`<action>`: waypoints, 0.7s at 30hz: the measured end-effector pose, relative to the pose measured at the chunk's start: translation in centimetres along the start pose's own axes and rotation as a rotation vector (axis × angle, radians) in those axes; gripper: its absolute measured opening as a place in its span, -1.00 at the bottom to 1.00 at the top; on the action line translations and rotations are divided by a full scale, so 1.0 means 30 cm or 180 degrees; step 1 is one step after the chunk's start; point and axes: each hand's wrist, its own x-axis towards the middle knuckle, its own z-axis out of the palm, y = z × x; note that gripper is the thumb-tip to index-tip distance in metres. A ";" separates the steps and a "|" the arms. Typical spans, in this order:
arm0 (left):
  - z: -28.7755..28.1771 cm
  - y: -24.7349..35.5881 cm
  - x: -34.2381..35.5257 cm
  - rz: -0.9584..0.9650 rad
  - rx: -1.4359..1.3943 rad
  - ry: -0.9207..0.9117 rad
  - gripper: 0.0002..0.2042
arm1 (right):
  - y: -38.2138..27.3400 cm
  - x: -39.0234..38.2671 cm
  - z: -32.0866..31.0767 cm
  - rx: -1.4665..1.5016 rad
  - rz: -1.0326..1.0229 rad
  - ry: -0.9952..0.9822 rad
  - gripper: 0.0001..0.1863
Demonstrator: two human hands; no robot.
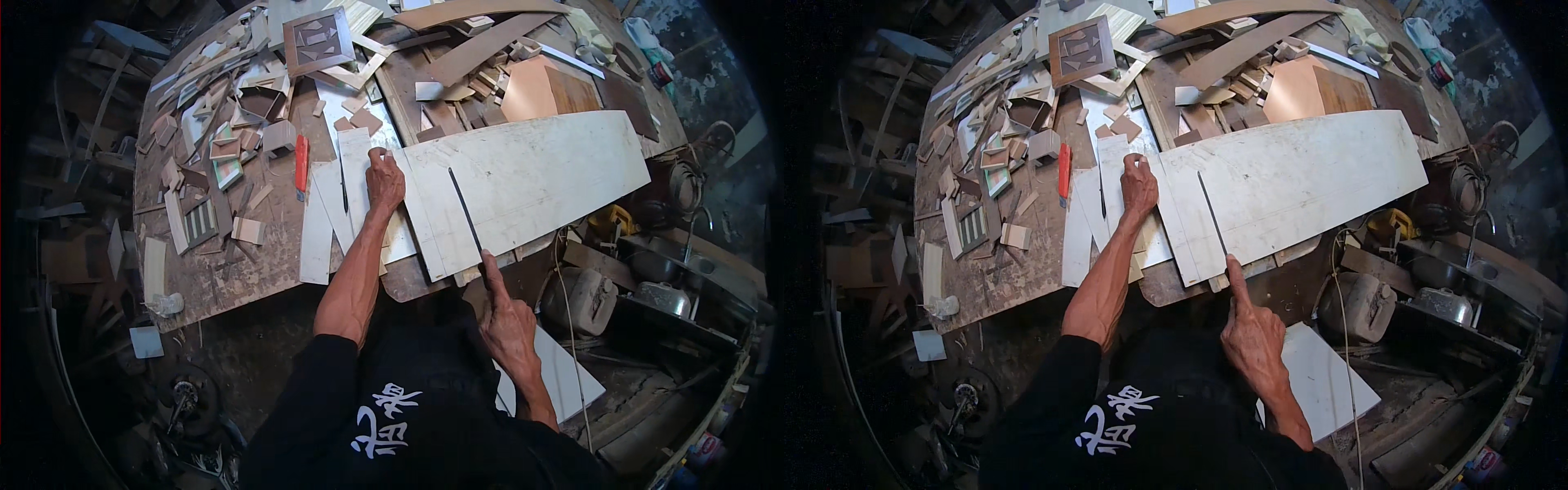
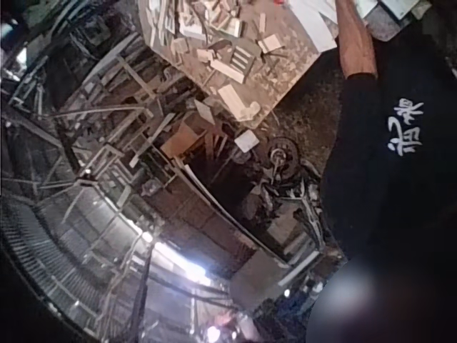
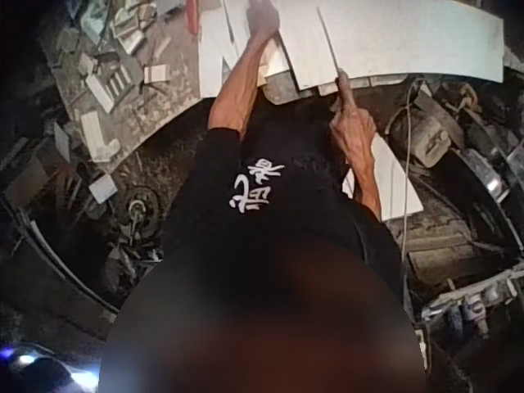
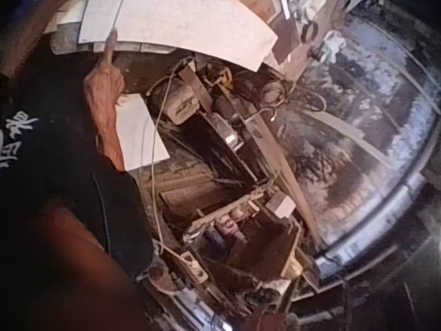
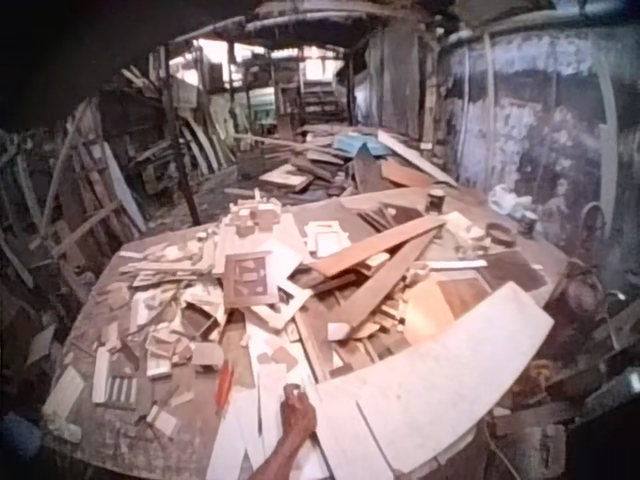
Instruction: Marking a wooden board using a caliper and pen, then cutting it with a hand saw.
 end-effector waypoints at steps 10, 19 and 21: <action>-0.175 0.084 -0.122 0.1656 0.1272 -0.0624 -0.44 | 0.050 0.066 0.018 0.0486 0.0118 0.0051 -0.27; -0.231 0.120 0.057 0.0911 0.1984 0.0254 -0.50 | 0.038 0.101 0.025 0.0584 0.0189 -0.0177 -0.32; -0.212 0.091 0.051 0.0633 0.1310 0.0193 -0.59 | 0.017 0.130 0.055 0.0516 0.0023 -0.0144 -0.33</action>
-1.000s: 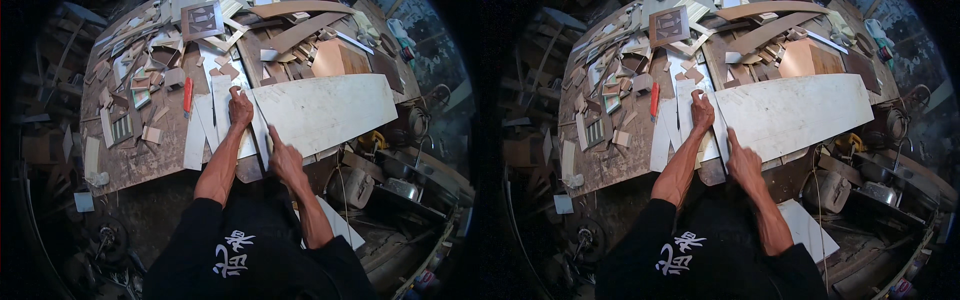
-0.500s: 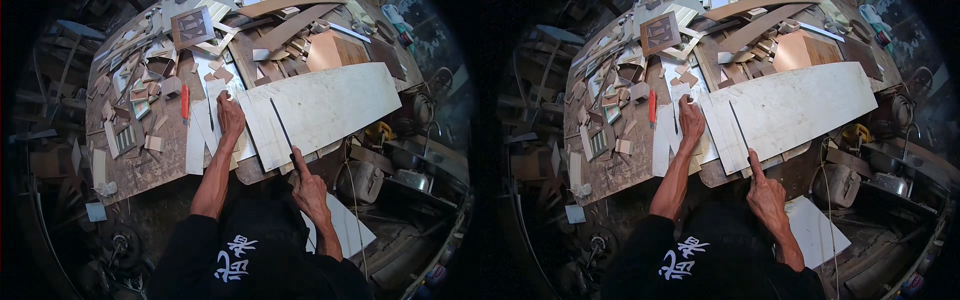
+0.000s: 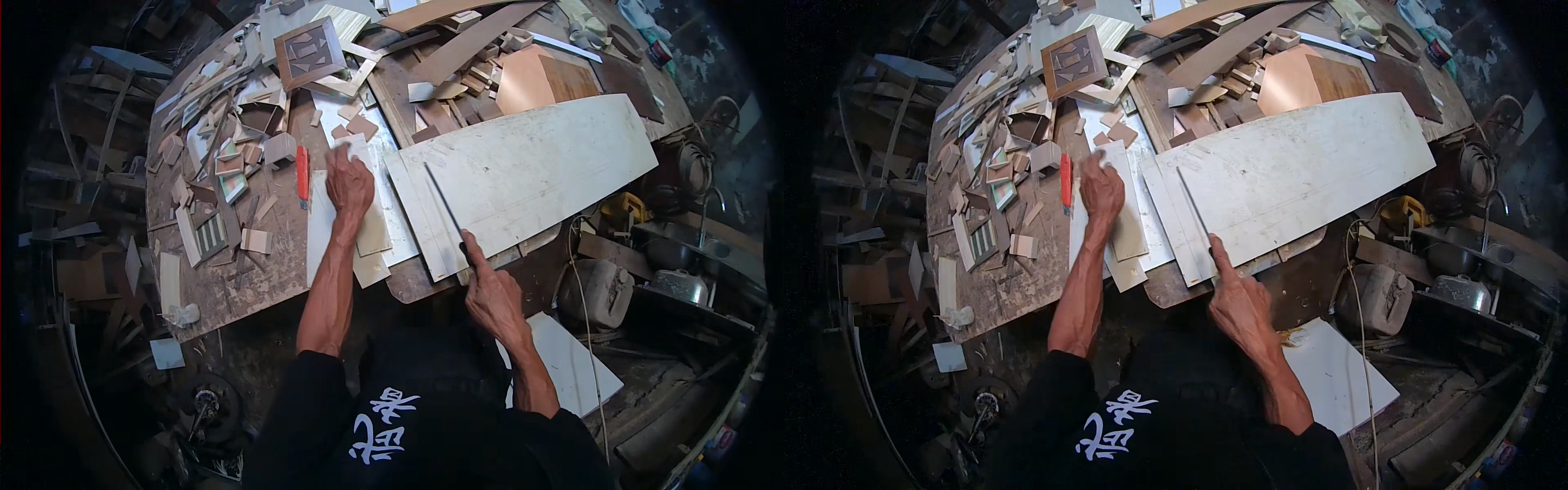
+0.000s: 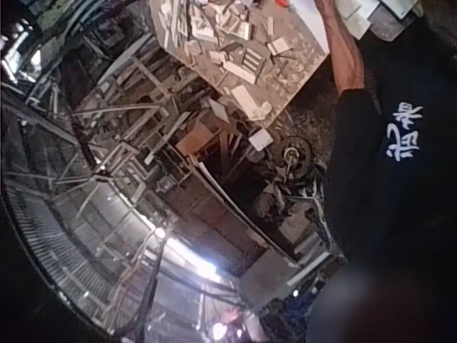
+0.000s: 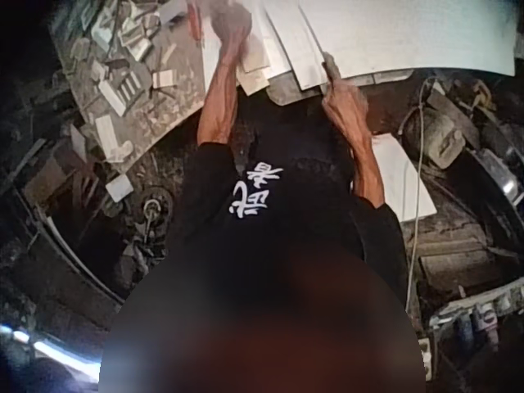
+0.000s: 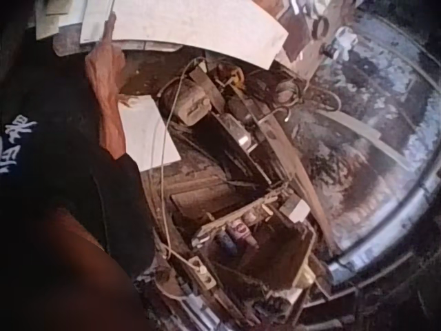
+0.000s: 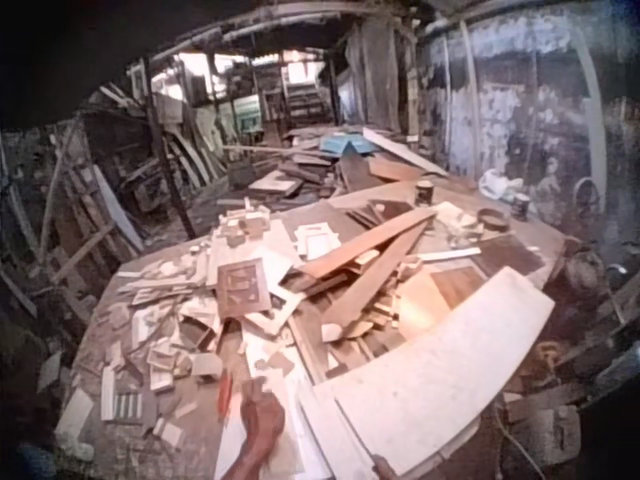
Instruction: Marking a wooden board using a caliper and pen, then cutting it with a hand saw.
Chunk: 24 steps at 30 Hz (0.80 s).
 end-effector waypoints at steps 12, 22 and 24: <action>0.144 0.032 -0.127 -0.0742 -0.1316 -0.0363 -0.76 | -0.049 0.073 0.042 -0.0117 -0.0233 -0.0137 -0.24; 0.202 0.031 -0.088 -0.0919 -0.0910 -0.0600 -0.69 | -0.086 0.074 0.038 -0.0329 -0.0244 -0.0205 -0.20; 0.207 0.024 -0.090 -0.0908 -0.0954 -0.0618 -0.70 | -0.100 0.080 0.029 -0.0397 -0.0223 -0.0240 -0.20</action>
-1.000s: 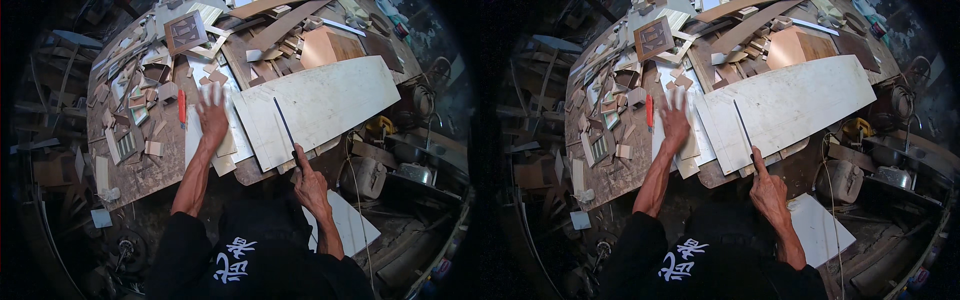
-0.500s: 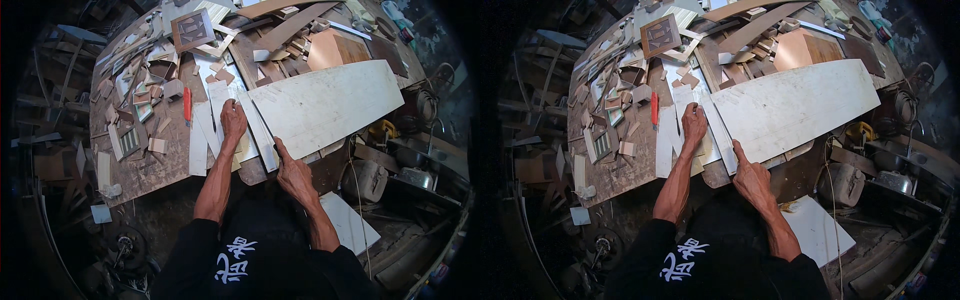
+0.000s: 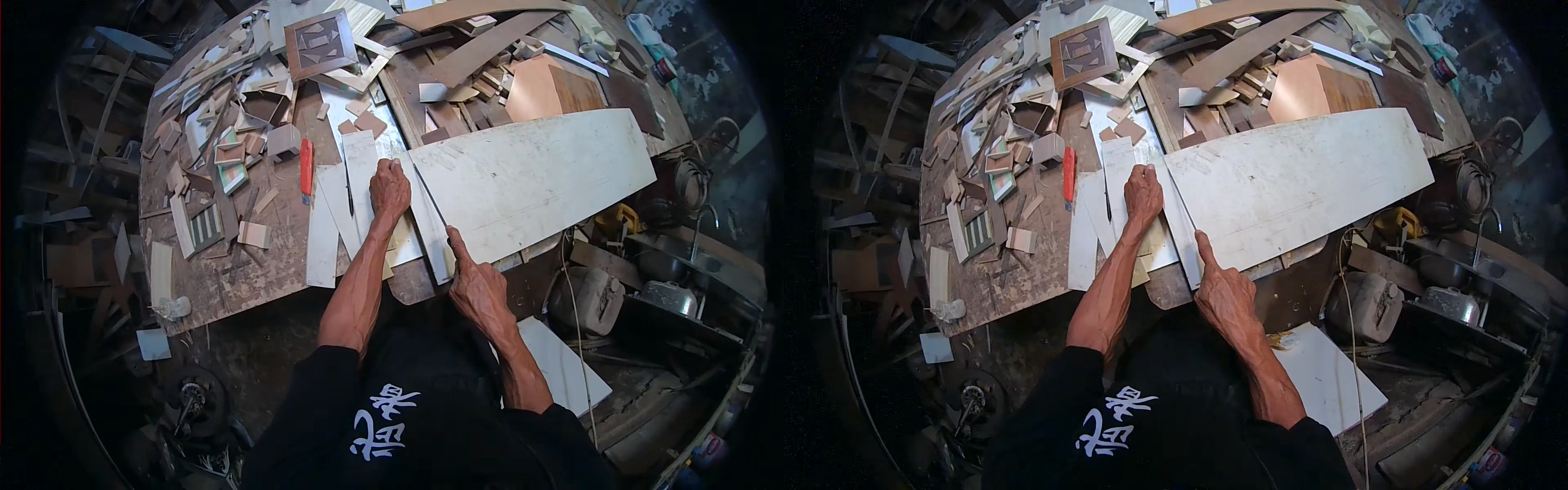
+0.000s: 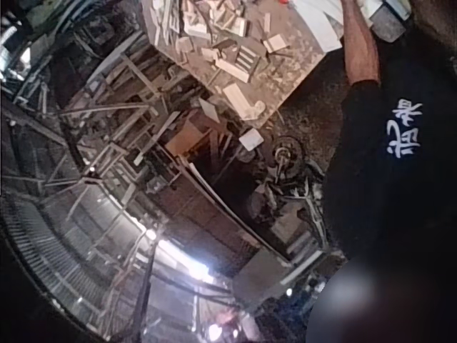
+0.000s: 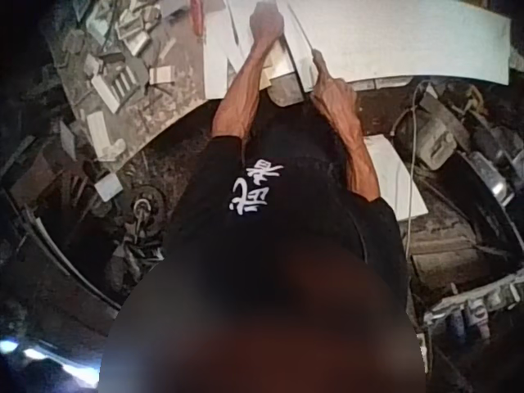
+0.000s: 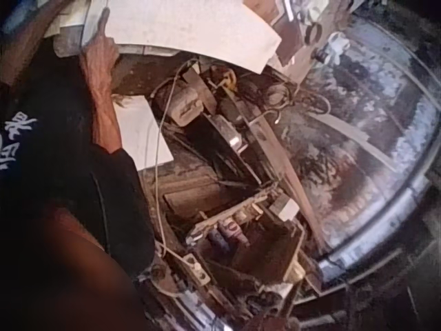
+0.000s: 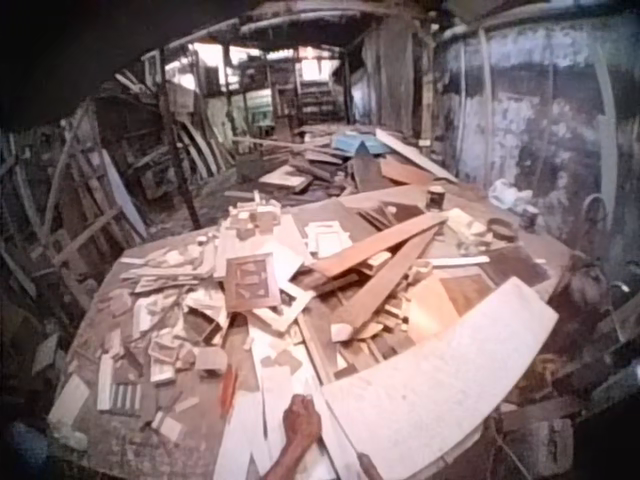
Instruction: Marking a wooden board using a caliper and pen, then cutting it with a hand saw.
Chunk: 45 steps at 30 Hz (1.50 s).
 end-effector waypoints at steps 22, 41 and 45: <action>0.051 0.011 -0.018 -0.0019 -0.0106 0.0307 -0.66 | -0.050 0.215 0.007 -0.0126 -0.0153 -0.0228 -0.25; 0.036 -0.012 -0.026 -0.0062 -0.0186 0.0575 -0.66 | -0.022 0.075 0.011 -0.0069 -0.0133 -0.0353 -0.29; 0.045 0.015 -0.029 0.0079 -0.0289 0.0605 -0.66 | -0.021 0.136 0.020 -0.0087 -0.0095 -0.0260 -0.28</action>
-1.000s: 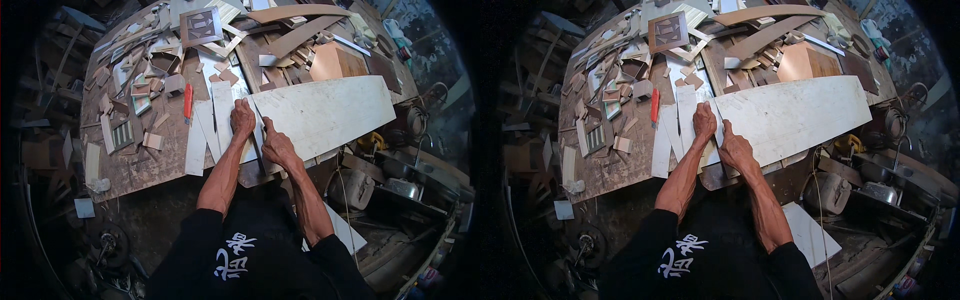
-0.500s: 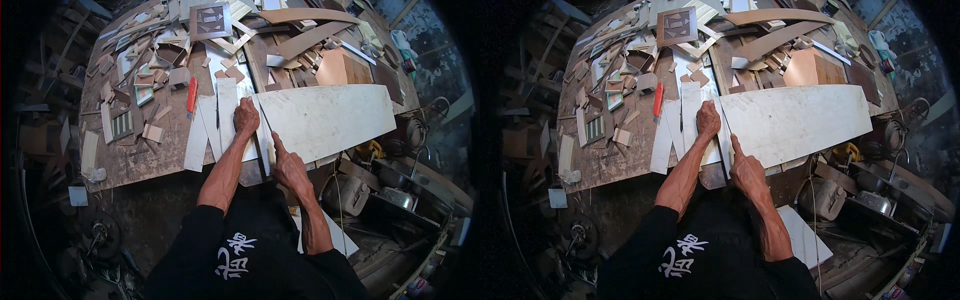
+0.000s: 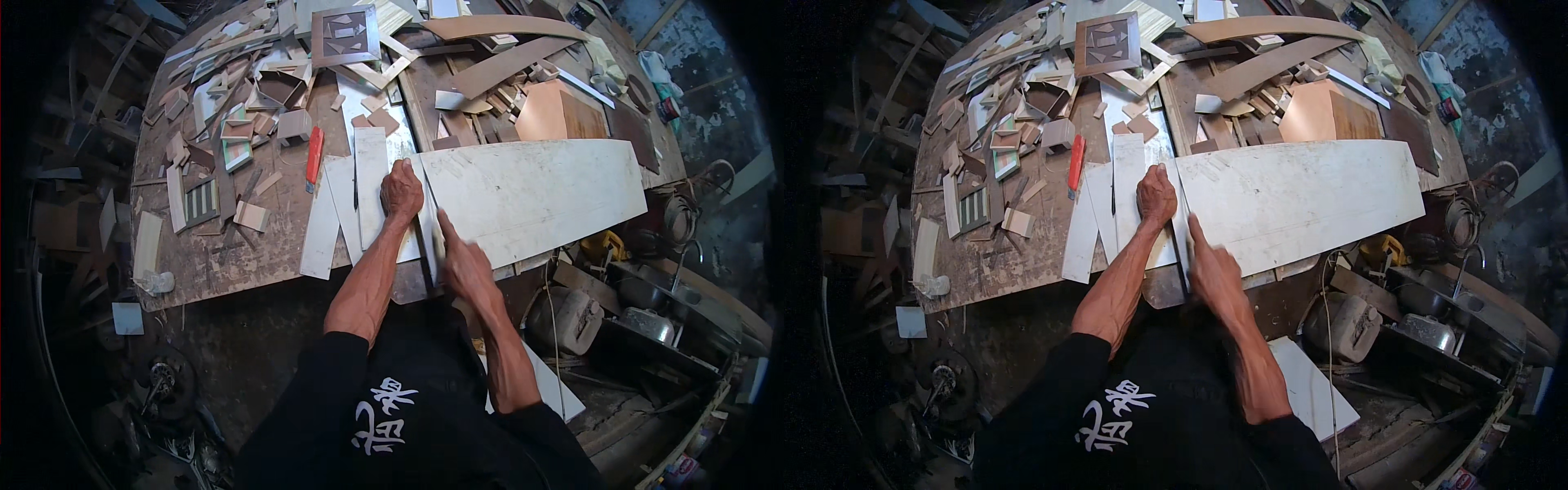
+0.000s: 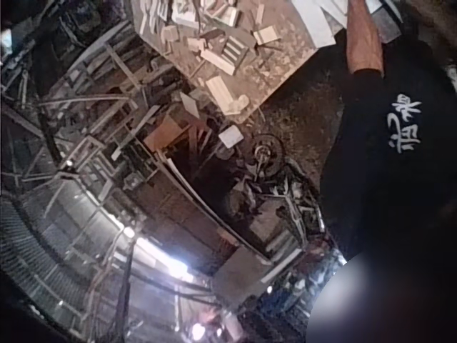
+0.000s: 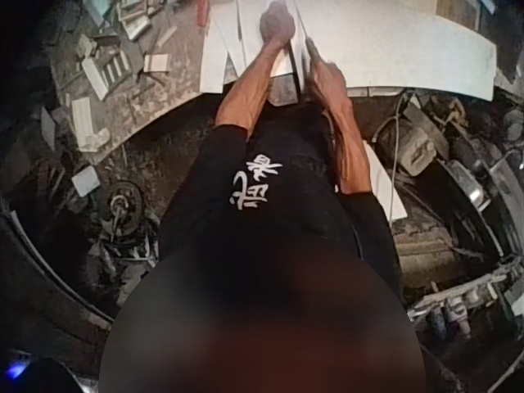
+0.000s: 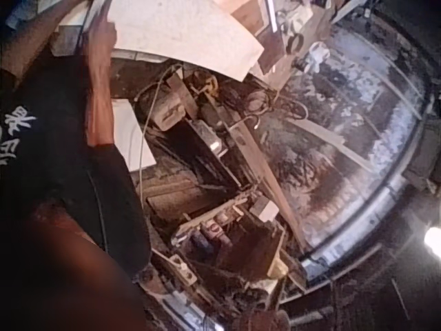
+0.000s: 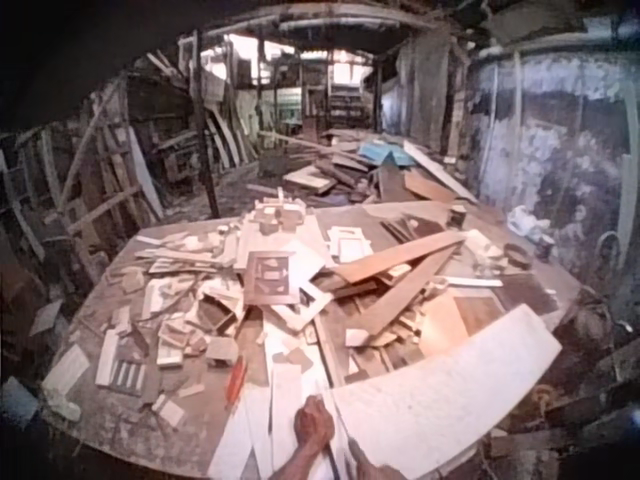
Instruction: Marking a wooden board using a caliper and pen, then cutting it with a hand saw.
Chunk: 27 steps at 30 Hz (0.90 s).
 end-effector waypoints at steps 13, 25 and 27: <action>-0.001 0.032 -0.003 -0.0054 0.0073 -0.0080 -0.65 | 0.009 0.109 -0.003 0.0041 -0.0184 0.0211 -0.31; 0.023 0.028 -0.008 0.0011 0.0056 0.0007 -0.65 | 0.016 0.089 0.001 -0.0107 -0.0161 0.0211 -0.27; 0.031 0.026 0.004 0.0109 0.0068 0.0033 -0.65 | 0.010 0.111 -0.005 -0.0040 -0.0099 0.0301 -0.26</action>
